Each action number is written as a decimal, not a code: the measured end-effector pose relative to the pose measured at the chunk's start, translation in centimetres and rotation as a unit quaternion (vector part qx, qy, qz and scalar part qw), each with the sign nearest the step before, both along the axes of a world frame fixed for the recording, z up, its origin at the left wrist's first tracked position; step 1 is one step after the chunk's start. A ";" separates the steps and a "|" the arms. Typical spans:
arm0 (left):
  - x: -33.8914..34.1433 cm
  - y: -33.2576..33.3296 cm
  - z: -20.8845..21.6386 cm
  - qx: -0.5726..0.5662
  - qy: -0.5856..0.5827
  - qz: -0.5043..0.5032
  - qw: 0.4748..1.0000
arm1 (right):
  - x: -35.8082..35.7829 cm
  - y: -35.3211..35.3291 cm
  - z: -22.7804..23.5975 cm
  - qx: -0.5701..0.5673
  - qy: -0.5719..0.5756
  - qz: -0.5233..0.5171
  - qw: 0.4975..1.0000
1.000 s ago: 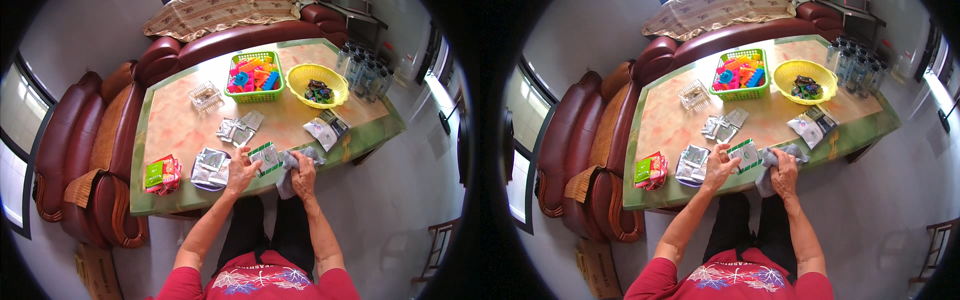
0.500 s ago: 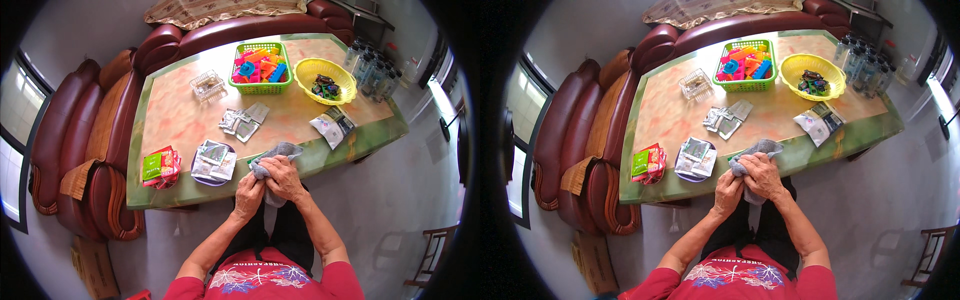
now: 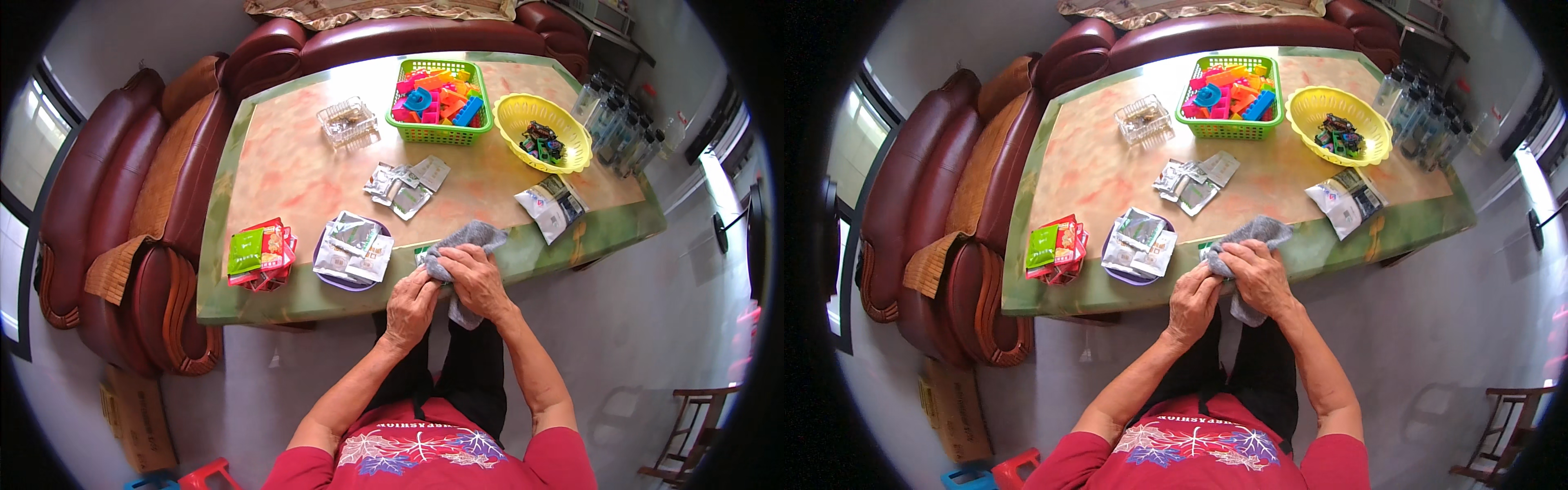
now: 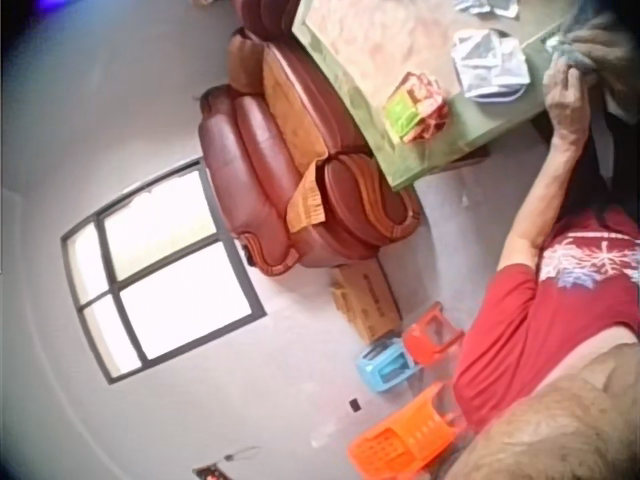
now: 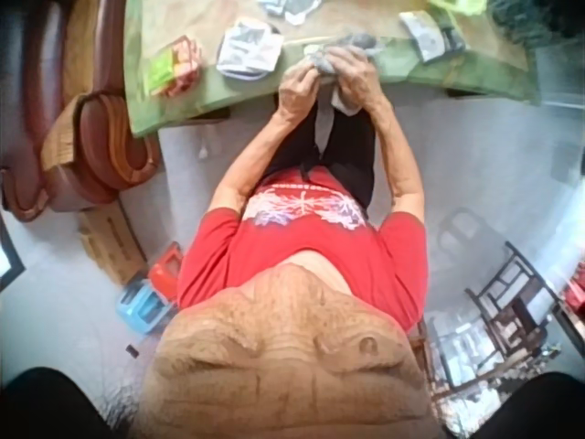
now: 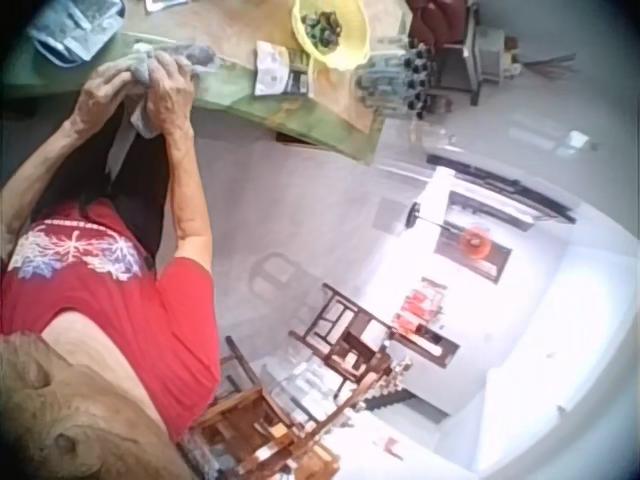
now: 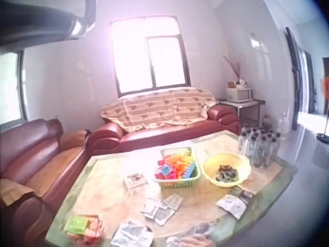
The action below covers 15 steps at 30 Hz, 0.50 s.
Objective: The person wipes the surface of multiple small, sealed packets with a grey cloth. They pick up each packet from a pile on the table, wipe it thoroughly on all sides, and place it into a purple bowl. The task is performed one packet at a time in a repetitive sequence.
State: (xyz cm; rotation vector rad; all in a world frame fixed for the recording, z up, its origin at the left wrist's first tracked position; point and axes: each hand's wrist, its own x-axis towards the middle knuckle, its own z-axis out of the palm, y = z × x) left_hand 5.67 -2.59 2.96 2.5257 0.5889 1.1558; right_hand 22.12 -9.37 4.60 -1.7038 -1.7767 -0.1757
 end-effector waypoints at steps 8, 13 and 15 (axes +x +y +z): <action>1.0 -1.3 0.5 -0.025 0.023 0.028 0.999 | 0.5 -2.7 1.6 -0.065 0.092 0.034 0.993; 2.0 -3.2 0.5 -0.077 0.016 0.037 0.996 | 0.3 -1.7 0.3 -0.006 0.370 -0.057 0.927; 1.6 -3.6 0.8 -0.063 0.069 0.022 0.995 | 0.5 -1.4 1.7 0.008 0.605 -0.057 0.794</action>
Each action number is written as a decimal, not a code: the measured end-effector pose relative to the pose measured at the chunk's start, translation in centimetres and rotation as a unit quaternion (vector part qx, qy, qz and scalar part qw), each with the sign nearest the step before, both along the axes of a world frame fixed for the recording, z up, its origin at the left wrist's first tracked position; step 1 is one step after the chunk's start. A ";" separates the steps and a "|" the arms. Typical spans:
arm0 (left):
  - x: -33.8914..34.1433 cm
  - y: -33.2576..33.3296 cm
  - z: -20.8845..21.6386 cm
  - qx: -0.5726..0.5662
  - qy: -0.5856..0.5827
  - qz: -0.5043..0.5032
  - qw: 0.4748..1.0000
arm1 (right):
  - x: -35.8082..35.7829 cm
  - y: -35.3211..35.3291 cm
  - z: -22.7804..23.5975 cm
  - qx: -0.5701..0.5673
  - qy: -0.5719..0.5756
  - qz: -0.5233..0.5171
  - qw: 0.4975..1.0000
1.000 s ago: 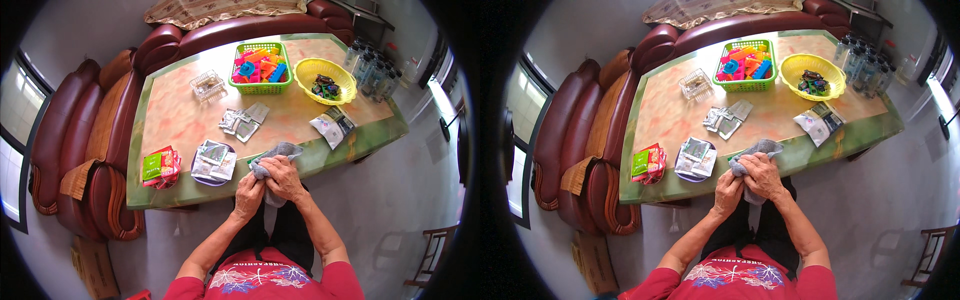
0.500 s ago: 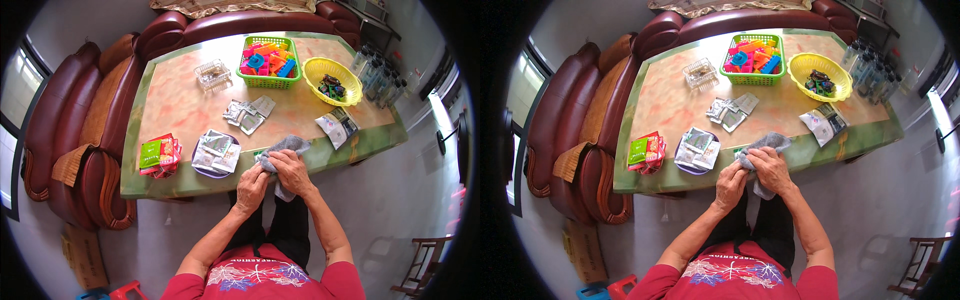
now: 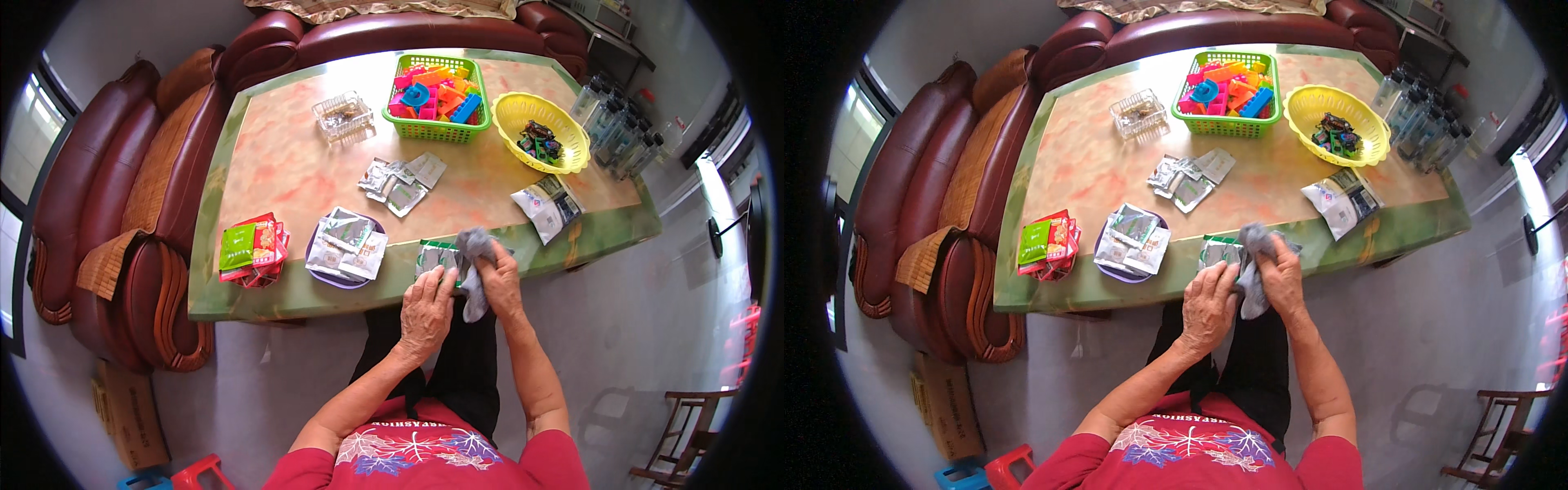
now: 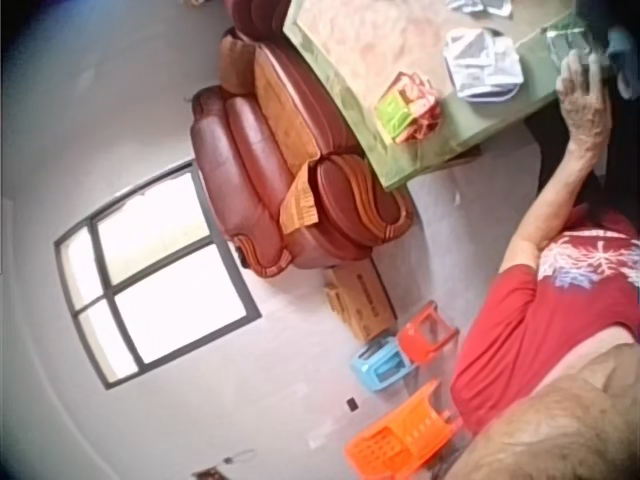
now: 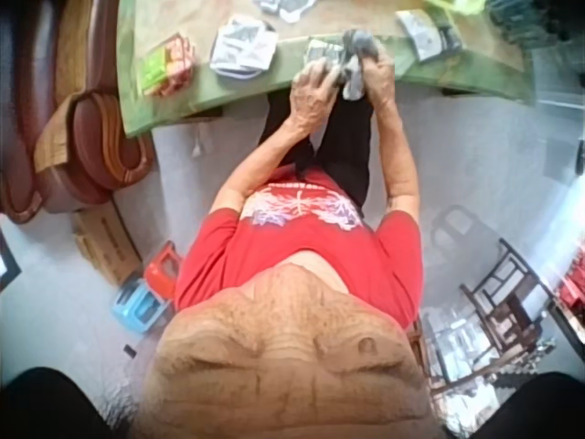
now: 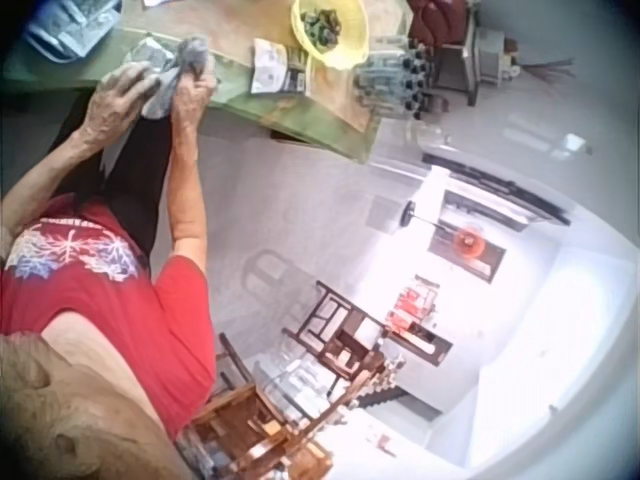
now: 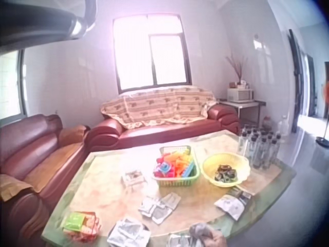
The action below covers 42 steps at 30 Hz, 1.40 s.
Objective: The person wipes the surface of multiple small, sealed packets with a grey cloth. They pick up each packet from a pile on the table, wipe it thoroughly on all sides, and place it into a purple bowl. The task is performed one packet at a time in a repetitive sequence.
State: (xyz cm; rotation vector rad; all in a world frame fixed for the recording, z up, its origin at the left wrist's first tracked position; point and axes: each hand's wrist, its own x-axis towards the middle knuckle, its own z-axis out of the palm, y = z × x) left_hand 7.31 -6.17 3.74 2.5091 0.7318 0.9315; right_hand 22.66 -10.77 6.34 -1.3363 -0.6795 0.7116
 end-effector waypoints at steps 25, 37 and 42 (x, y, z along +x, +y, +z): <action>-1.4 0.6 -4.2 0.136 -0.045 -0.006 0.990 | 0.0 3.0 -0.1 -0.013 -0.590 0.165 0.790; -1.2 0.9 -2.6 0.144 -0.029 0.004 0.989 | 0.0 2.8 -2.0 -0.081 -0.625 -0.035 0.776; -0.8 0.9 -2.7 0.145 -0.041 0.013 0.988 | 2.7 1.1 -1.5 -0.157 -0.588 -0.115 0.785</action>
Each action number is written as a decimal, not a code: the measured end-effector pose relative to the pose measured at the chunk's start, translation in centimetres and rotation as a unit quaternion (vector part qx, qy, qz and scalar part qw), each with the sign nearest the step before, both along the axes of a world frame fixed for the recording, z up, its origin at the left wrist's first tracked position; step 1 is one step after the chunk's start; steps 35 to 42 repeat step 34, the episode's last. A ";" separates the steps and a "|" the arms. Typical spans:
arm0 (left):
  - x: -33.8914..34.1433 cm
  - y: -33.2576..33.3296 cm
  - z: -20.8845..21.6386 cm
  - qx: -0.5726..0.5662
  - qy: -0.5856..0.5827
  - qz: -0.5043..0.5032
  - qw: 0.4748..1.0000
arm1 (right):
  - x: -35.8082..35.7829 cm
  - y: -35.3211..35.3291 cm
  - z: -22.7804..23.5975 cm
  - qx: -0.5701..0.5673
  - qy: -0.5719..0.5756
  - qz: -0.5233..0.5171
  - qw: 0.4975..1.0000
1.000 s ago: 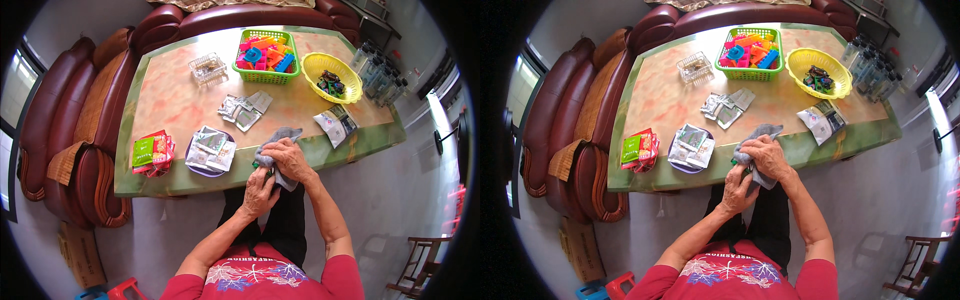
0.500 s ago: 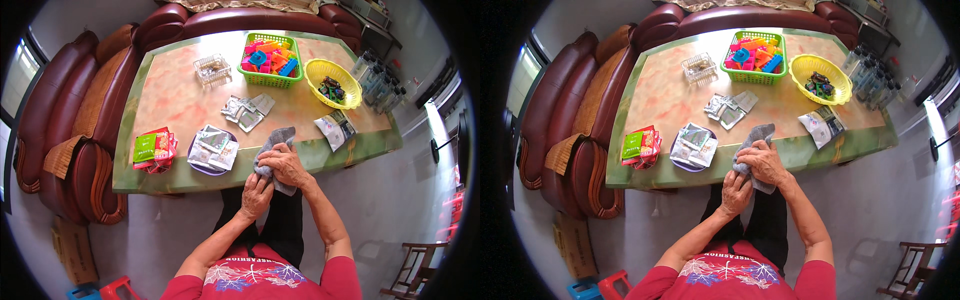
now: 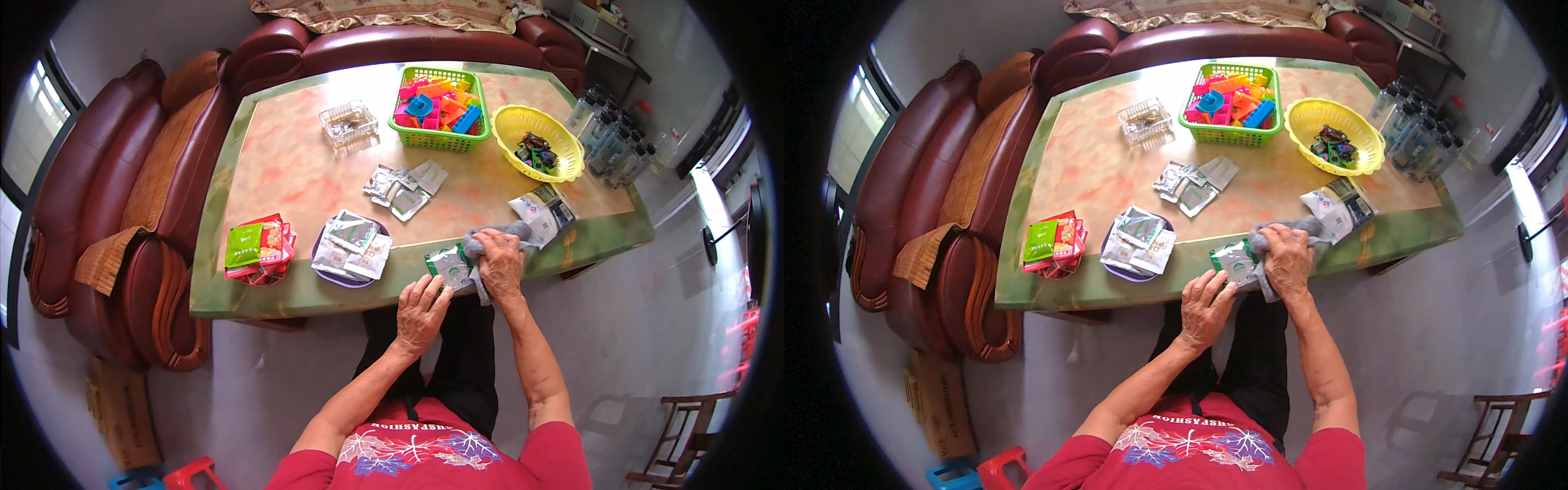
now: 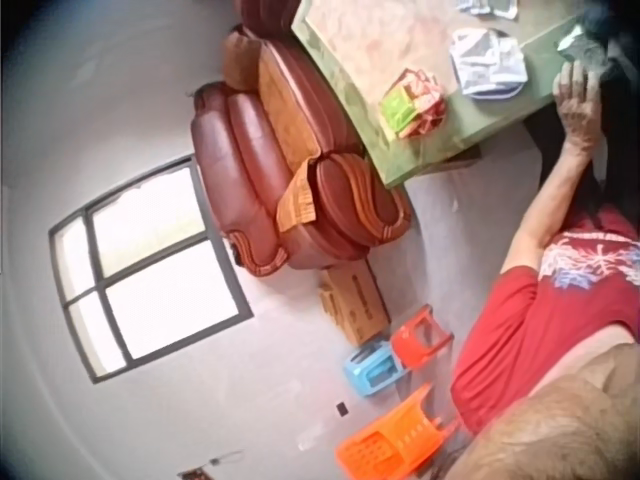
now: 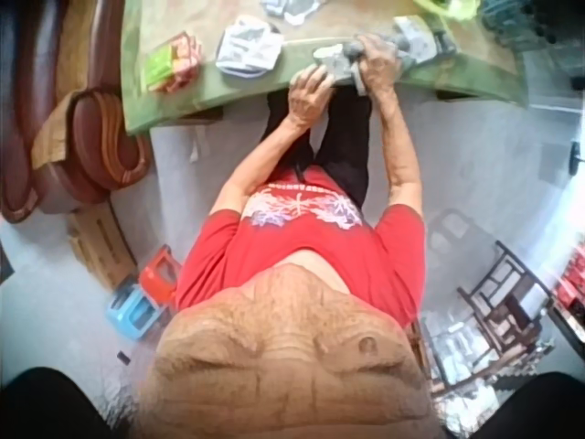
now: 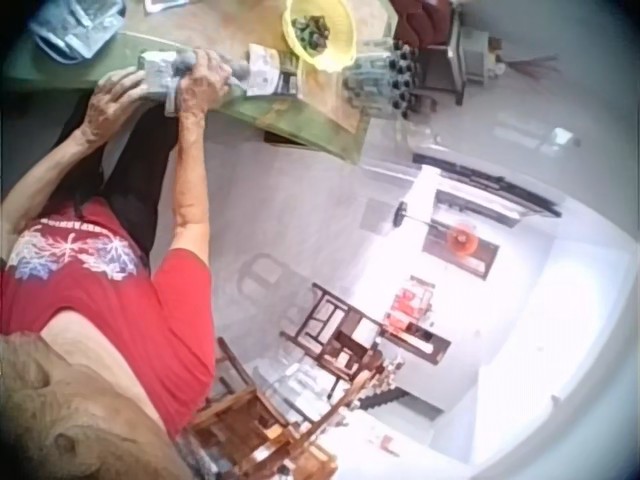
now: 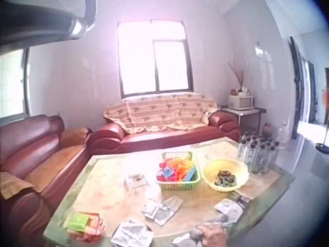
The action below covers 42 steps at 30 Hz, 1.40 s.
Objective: The person wipes the surface of multiple small, sealed packets with a grey cloth. They pick up each packet from a pile on the table, wipe it thoroughly on all sides, and place it into a purple bowl. The task is performed one packet at a time in a repetitive sequence.
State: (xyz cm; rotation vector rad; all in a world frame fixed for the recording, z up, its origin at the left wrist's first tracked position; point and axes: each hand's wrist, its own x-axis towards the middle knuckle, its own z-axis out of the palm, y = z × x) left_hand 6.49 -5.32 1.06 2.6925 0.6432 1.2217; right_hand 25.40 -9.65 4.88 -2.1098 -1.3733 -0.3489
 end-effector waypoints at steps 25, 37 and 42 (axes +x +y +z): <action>0.2 0.4 1.0 -0.029 -0.004 -0.022 0.999 | 0.3 -0.5 -0.1 -0.068 -0.013 0.059 0.996; 0.9 2.3 2.5 -0.081 -0.060 -0.062 0.993 | 2.3 -1.6 -1.0 0.012 0.042 0.020 0.999; 0.9 2.3 2.5 -0.081 -0.060 -0.062 0.993 | 2.3 -1.6 -1.0 0.012 0.042 0.020 0.999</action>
